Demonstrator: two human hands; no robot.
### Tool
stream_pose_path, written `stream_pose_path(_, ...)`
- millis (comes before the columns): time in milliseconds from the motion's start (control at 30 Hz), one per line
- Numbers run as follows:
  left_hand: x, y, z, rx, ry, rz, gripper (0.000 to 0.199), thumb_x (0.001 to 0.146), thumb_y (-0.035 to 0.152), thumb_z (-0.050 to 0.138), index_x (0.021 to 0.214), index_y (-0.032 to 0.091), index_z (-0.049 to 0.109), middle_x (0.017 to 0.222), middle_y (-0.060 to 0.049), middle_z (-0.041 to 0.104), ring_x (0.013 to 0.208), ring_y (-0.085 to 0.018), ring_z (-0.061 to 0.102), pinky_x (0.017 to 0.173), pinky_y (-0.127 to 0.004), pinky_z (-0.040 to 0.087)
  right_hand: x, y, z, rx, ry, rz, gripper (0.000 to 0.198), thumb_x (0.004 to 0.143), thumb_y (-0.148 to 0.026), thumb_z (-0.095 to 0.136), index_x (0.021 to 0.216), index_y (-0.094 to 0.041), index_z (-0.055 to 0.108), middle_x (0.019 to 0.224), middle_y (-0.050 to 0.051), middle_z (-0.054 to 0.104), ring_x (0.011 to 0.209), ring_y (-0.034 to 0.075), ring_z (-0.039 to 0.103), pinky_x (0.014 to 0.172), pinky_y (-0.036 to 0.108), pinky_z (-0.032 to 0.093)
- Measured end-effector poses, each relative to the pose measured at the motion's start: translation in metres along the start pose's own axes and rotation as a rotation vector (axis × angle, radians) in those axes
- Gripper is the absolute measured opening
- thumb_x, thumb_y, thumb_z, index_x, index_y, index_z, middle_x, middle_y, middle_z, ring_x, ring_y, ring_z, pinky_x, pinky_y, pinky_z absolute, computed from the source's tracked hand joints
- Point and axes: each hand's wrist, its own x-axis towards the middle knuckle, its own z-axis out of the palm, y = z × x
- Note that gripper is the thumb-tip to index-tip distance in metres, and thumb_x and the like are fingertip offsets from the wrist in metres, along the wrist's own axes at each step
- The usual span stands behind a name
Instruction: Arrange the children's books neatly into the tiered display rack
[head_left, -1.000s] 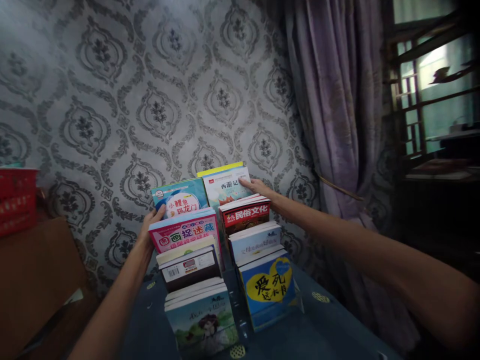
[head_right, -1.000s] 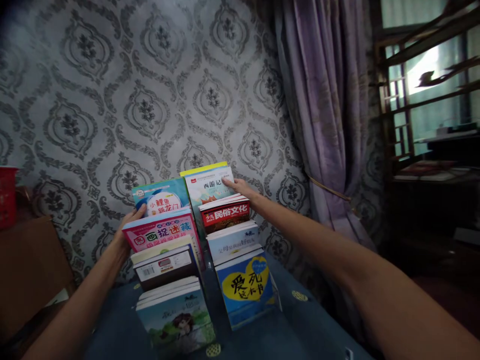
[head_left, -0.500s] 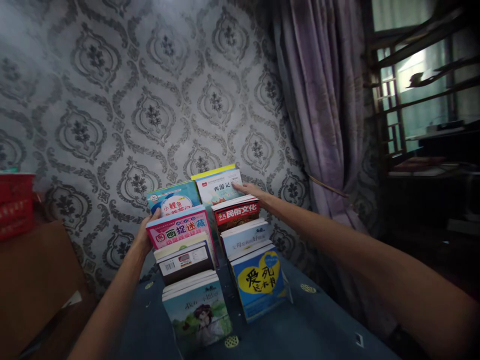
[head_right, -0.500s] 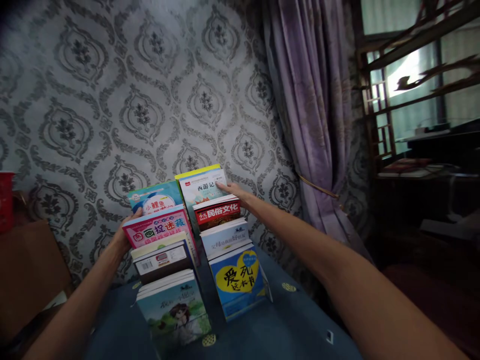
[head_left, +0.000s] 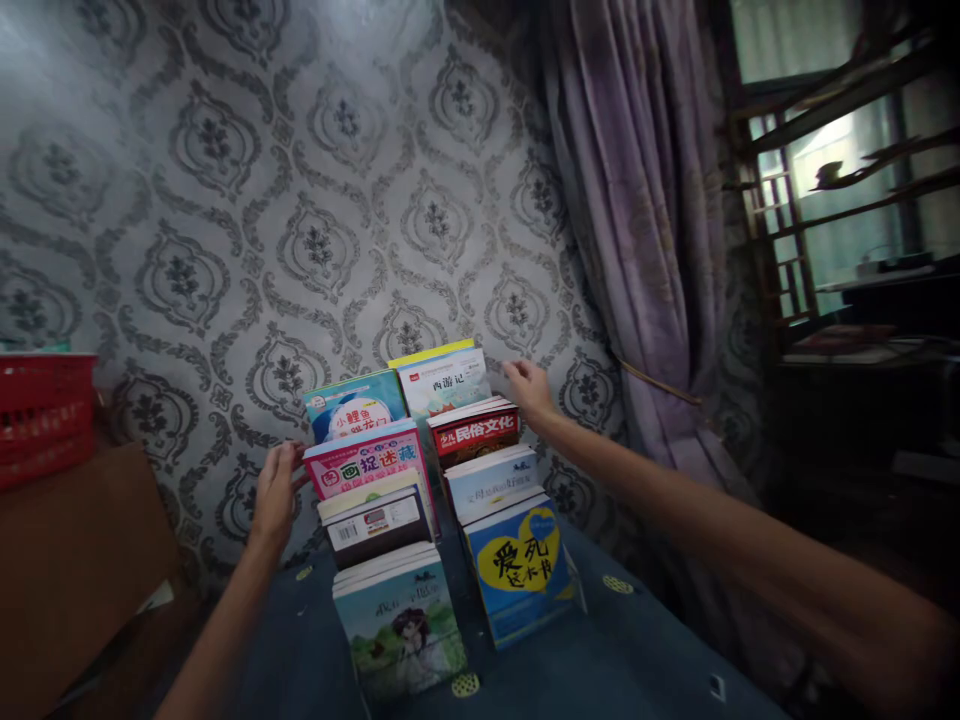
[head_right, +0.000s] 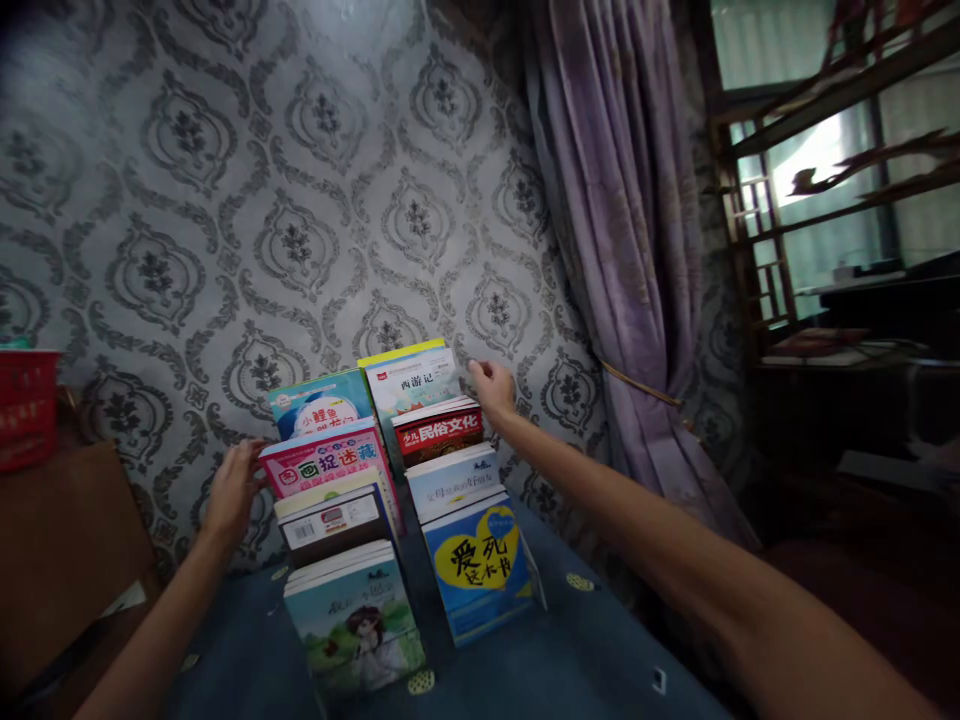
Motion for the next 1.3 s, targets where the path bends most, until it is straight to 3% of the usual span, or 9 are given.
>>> stream_pose_path(33, -0.009, 0.001, -0.004, 0.029, 0.011, 0.045, 0.059, 0.069, 0.074, 0.067, 0.094, 0.020, 0.065, 0.096, -0.005, 0.071, 0.094, -0.020, 0.066, 0.068, -0.024, 0.053, -0.010, -0.007, -0.001, -0.048, 0.105, -0.056, 0.037, 0.089, -0.051, 0.042, 0.088, -0.020, 0.062, 0.087, 0.009, 0.071, 0.090, 0.026, 0.065, 0.083, 0.040, 0.052)
stream_pose_path(67, -0.018, 0.002, -0.008, 0.052, -0.007, 0.072, 0.060, 0.069, 0.075, 0.065, 0.093, 0.020, 0.065, 0.095, -0.005, 0.070, 0.094, -0.021, 0.066, 0.071, -0.025, 0.053, -0.022, -0.014, 0.000, -0.060, 0.107, -0.115, 0.033, 0.089, -0.048, 0.044, 0.088, -0.021, 0.062, 0.090, 0.008, 0.070, 0.089, 0.025, 0.064, 0.084, 0.038, 0.052)
stream_pose_path(233, -0.039, 0.007, -0.007, 0.122, -0.194, 0.023, 0.061, 0.068, 0.073, 0.068, 0.097, 0.020, 0.067, 0.096, -0.005, 0.071, 0.092, -0.022, 0.066, 0.074, -0.027, 0.053, -0.087, -0.056, 0.029, -0.166, -0.461, -0.366, 0.033, 0.089, -0.041, 0.052, 0.113, -0.020, 0.061, 0.108, 0.010, 0.066, 0.093, 0.024, 0.063, 0.089, 0.039, 0.050)
stream_pose_path(333, -0.036, 0.002, 0.000, 0.076, -0.274, -0.067, 0.063, 0.066, 0.070, 0.072, 0.102, 0.019, 0.068, 0.098, -0.006, 0.074, 0.096, -0.024, 0.067, 0.079, -0.029, 0.053, -0.101, -0.068, 0.054, -0.299, -0.584, -0.409, 0.043, 0.089, -0.037, 0.056, 0.127, -0.017, 0.053, 0.119, 0.015, 0.062, 0.111, 0.027, 0.058, 0.098, 0.041, 0.045)
stream_pose_path(467, -0.027, -0.007, 0.005, 0.027, -0.321, -0.147, 0.070, 0.065, 0.072, 0.071, 0.104, 0.014, 0.068, 0.094, -0.010, 0.076, 0.097, -0.028, 0.069, 0.087, -0.036, 0.053, -0.095, -0.073, 0.076, -0.446, -0.612, -0.366, 0.041, 0.091, -0.032, 0.055, 0.128, -0.015, 0.050, 0.123, 0.016, 0.061, 0.114, 0.027, 0.057, 0.094, 0.037, 0.045)
stream_pose_path(767, -0.003, -0.019, 0.017, 0.100, -0.275, -0.099, 0.078, 0.065, 0.079, 0.064, 0.102, 0.010, 0.070, 0.088, -0.011, 0.077, 0.084, -0.027, 0.070, 0.081, -0.038, 0.054, -0.085, -0.105, 0.084, -0.513, -0.704, -0.112, 0.034, 0.095, -0.023, 0.052, 0.125, -0.009, 0.047, 0.081, 0.008, 0.071, 0.074, 0.020, 0.067, 0.074, 0.029, 0.048)
stream_pose_path(867, -0.004, -0.019, 0.016, 0.209, -0.254, -0.053, 0.073, 0.069, 0.078, 0.059, 0.095, 0.012, 0.071, 0.085, -0.011, 0.076, 0.082, -0.026, 0.068, 0.077, -0.035, 0.053, -0.086, -0.108, 0.086, -0.532, -0.724, -0.049, 0.035, 0.095, -0.021, 0.051, 0.126, -0.007, 0.045, 0.080, 0.009, 0.070, 0.068, 0.020, 0.067, 0.071, 0.029, 0.049)
stream_pose_path(1067, -0.006, -0.005, 0.003, 0.734, -0.093, 0.235, 0.043, 0.083, 0.059, 0.052, 0.083, 0.019, 0.065, 0.082, -0.008, 0.072, 0.079, -0.024, 0.063, 0.070, -0.031, 0.046, -0.087, -0.110, 0.095, -0.587, -0.588, -0.238, 0.053, 0.088, -0.010, 0.049, 0.139, -0.008, 0.037, 0.115, 0.019, 0.063, 0.104, 0.028, 0.063, 0.092, 0.039, 0.049)
stream_pose_path(1300, 0.003, -0.013, -0.006, 0.470, -0.247, 0.081, 0.044, 0.075, 0.060, 0.058, 0.090, 0.019, 0.060, 0.083, -0.006, 0.069, 0.072, -0.019, 0.061, 0.059, -0.026, 0.045, -0.095, -0.093, 0.100, -0.412, -0.521, -0.377, 0.055, 0.084, -0.009, 0.047, 0.138, -0.010, 0.043, 0.133, 0.020, 0.047, 0.114, 0.025, 0.058, 0.099, 0.040, 0.048)
